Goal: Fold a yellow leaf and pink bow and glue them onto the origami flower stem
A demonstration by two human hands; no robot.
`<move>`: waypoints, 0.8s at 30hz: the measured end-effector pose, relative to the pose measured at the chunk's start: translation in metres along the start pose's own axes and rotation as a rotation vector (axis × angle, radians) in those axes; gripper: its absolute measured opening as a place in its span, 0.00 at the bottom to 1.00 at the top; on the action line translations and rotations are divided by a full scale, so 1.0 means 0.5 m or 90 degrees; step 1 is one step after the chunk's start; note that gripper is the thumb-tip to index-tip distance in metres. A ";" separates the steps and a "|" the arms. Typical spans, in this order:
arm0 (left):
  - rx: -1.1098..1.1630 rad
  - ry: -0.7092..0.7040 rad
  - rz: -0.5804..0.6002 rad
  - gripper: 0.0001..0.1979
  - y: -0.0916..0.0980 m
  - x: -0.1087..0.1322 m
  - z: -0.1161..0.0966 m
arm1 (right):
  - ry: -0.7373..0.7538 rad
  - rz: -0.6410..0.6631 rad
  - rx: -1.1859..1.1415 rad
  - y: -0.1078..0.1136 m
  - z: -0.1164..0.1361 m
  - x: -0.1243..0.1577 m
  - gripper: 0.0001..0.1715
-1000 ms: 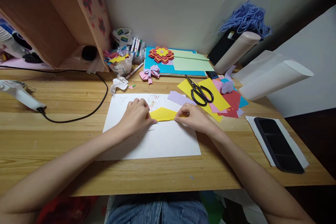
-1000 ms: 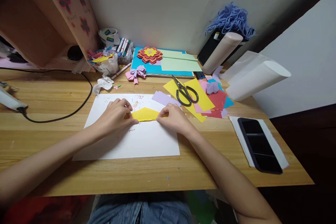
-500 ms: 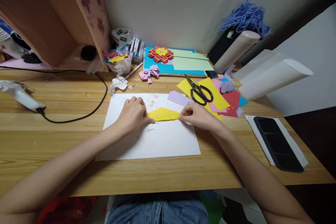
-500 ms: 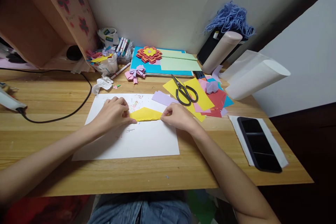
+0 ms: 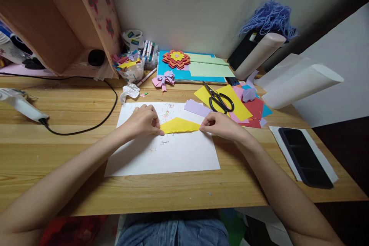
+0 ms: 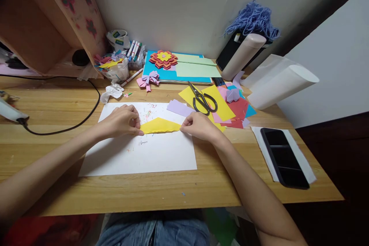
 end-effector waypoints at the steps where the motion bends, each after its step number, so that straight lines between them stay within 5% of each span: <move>1: 0.004 0.000 0.015 0.17 0.000 0.000 0.001 | -0.006 0.004 0.001 0.000 -0.002 0.000 0.07; 24: 0.061 -0.022 0.109 0.11 0.000 0.001 0.015 | -0.025 0.027 0.034 0.014 -0.005 0.004 0.07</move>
Point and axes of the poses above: each hand's wrist, its own x-axis away from the middle knuckle, its own y-axis out of the back of the hand, z = x × y, the point moved 6 cm from there along -x, towards the middle knuckle, and after that the axes turned 1 degree about -z, right-handed, at the moved point
